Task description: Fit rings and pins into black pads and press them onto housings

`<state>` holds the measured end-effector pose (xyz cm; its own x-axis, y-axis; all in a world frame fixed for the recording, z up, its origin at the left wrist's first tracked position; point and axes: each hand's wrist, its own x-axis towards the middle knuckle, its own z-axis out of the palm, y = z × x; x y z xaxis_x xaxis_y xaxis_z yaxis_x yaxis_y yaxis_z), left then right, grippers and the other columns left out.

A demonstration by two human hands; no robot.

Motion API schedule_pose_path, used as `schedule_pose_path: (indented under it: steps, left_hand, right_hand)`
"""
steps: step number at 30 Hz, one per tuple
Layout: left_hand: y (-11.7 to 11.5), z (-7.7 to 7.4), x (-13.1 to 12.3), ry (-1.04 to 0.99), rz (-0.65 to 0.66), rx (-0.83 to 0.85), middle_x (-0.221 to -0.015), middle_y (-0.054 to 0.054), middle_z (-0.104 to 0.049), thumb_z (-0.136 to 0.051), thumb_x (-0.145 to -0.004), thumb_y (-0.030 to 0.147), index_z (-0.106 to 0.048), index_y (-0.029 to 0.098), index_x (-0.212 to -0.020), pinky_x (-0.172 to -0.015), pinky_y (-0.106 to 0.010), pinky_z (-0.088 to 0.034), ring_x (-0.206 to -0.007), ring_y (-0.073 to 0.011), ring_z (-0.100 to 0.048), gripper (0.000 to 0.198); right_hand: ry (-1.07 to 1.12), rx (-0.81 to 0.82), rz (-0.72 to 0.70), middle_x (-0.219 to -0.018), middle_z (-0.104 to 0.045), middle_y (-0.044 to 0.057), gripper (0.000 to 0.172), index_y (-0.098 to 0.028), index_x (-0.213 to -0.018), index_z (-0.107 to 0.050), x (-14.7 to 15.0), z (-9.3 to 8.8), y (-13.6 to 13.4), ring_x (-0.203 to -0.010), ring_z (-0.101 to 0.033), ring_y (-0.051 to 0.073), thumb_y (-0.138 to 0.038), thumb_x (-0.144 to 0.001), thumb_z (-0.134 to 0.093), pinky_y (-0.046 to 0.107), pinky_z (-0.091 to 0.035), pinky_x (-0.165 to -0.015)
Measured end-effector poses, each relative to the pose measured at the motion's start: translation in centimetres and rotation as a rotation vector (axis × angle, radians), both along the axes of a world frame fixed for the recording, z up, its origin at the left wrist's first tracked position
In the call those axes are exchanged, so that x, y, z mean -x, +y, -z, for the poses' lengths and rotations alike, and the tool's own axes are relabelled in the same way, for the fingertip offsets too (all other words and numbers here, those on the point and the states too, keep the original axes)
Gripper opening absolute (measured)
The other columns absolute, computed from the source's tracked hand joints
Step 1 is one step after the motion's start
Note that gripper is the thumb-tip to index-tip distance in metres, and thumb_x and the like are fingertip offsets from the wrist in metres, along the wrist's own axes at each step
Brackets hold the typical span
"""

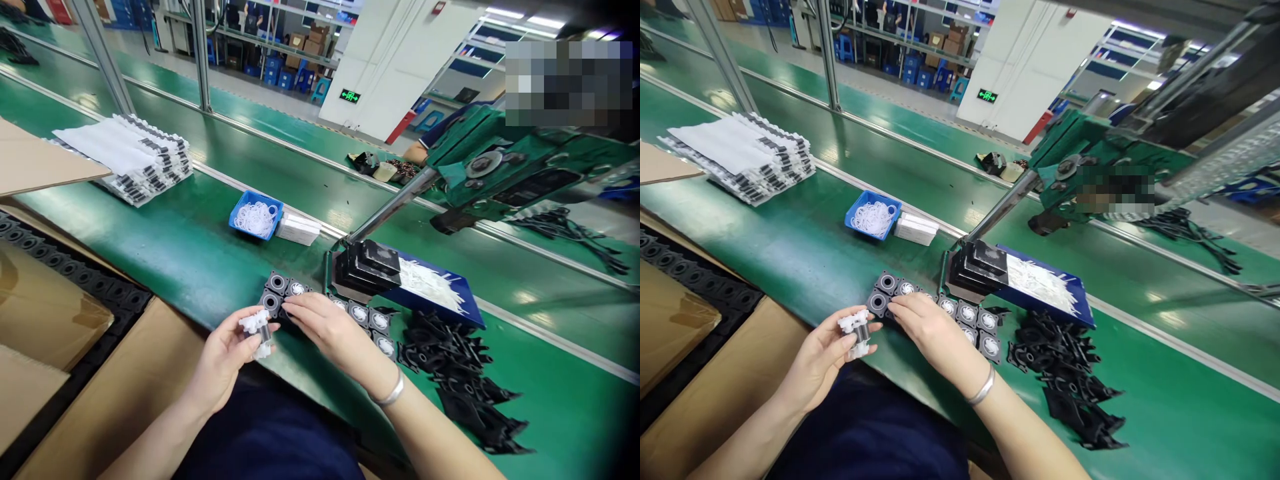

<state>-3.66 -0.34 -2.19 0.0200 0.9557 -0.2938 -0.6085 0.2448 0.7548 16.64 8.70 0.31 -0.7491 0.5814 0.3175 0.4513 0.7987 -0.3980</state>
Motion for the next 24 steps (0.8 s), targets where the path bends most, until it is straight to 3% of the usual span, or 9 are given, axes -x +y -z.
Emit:
schedule_pose_path:
  steps: [3,5,9,13,15,18,20,24]
  left_hand:
    - [0.0,0.1,0.1,0.012,0.037,-0.03,-0.117,-0.01,-0.068,-0.079,-0.079,0.028,-0.067,0.022,-0.118,-0.093,-0.043,-0.056,-0.12,-0.0325,-0.06,0.041]
    - [0.0,0.4,0.1,0.034,0.048,-0.072,-0.116,-0.009,-0.067,-0.08,-0.077,0.025,-0.065,0.024,-0.121,-0.093,-0.04,-0.055,-0.115,-0.0289,-0.062,0.046]
    - [-0.2,0.7,0.0,0.117,0.105,-0.156,-0.111,-0.006,-0.067,-0.081,-0.075,0.02,-0.059,0.025,-0.121,-0.087,-0.028,-0.054,-0.101,-0.02,-0.065,0.052]
    - [-0.6,1.1,0.3,0.133,0.228,-0.137,-0.099,-0.004,-0.067,-0.08,-0.077,0.021,-0.061,0.021,-0.111,-0.079,-0.025,-0.054,-0.087,-0.0157,-0.065,0.039]
    - [-0.7,1.3,0.7,0.071,0.274,-0.117,-0.097,-0.005,-0.068,-0.08,-0.078,0.024,-0.062,0.019,-0.107,-0.079,-0.029,-0.056,-0.082,-0.0154,-0.065,0.034]
    - [-0.5,1.4,1.2,-0.031,0.237,-0.068,-0.098,-0.006,-0.069,-0.081,-0.077,0.024,-0.064,0.02,-0.108,-0.081,-0.039,-0.06,-0.086,-0.0191,-0.067,0.036]
    - [-0.3,1.3,1.5,-0.06,0.167,-0.042,-0.1,-0.007,-0.07,-0.081,-0.077,0.024,-0.066,0.02,-0.109,-0.083,-0.044,-0.061,-0.099,-0.0251,-0.066,0.035]
    - [-0.1,0.8,1.8,-0.056,0.052,-0.01,-0.109,-0.011,-0.071,-0.079,-0.079,0.024,-0.068,0.02,-0.111,-0.091,-0.046,-0.058,-0.121,-0.0328,-0.059,0.034]
  right_hand:
    - [0.075,0.131,0.009,-0.132,-0.059,0.012,0.044,-0.025,-0.141,-0.049,0.6,-1.2,-0.2,-0.121,-0.057,0.025,-0.029,-0.098,-0.058,0.046,-0.051,-0.104]
    - [0.167,0.283,0.009,-0.123,-0.063,0.011,0.047,-0.026,-0.14,-0.049,1.3,-1.8,-0.6,-0.107,-0.062,0.021,-0.034,-0.096,-0.061,0.04,-0.055,-0.096]
    - [0.285,0.474,-0.091,-0.099,-0.063,0.006,0.032,-0.023,-0.119,-0.066,2.9,-1.4,-1.6,-0.088,-0.062,0.016,-0.039,-0.091,-0.067,0.029,-0.055,-0.081]
    - [0.348,0.464,-0.101,-0.092,-0.061,0.005,0.024,-0.02,-0.102,-0.071,3.3,-0.3,-2.4,-0.084,-0.06,0.015,-0.04,-0.089,-0.07,0.027,-0.053,-0.074]
    - [0.359,0.493,-0.116,-0.092,-0.062,0.005,0.023,-0.02,-0.1,-0.07,3.0,-0.3,-2.4,-0.082,-0.06,0.014,-0.04,-0.089,-0.069,0.027,-0.053,-0.072]
    - [0.389,0.551,-0.119,-0.094,-0.065,0.005,0.019,-0.02,-0.096,-0.069,2.5,-1.0,-1.8,-0.085,-0.063,0.015,-0.038,-0.09,-0.069,0.028,-0.055,-0.076]
    - [0.451,0.519,-0.008,-0.095,-0.066,0.006,0.016,-0.021,-0.097,-0.068,2.2,-1.2,-0.7,-0.087,-0.064,0.016,-0.036,-0.092,-0.068,0.03,-0.056,-0.077]
    - [0.411,0.241,0.253,-0.098,-0.066,0.006,0.013,-0.022,-0.104,-0.066,2.4,-0.5,2.6,-0.084,-0.065,0.017,-0.03,-0.094,-0.063,0.032,-0.057,-0.076]
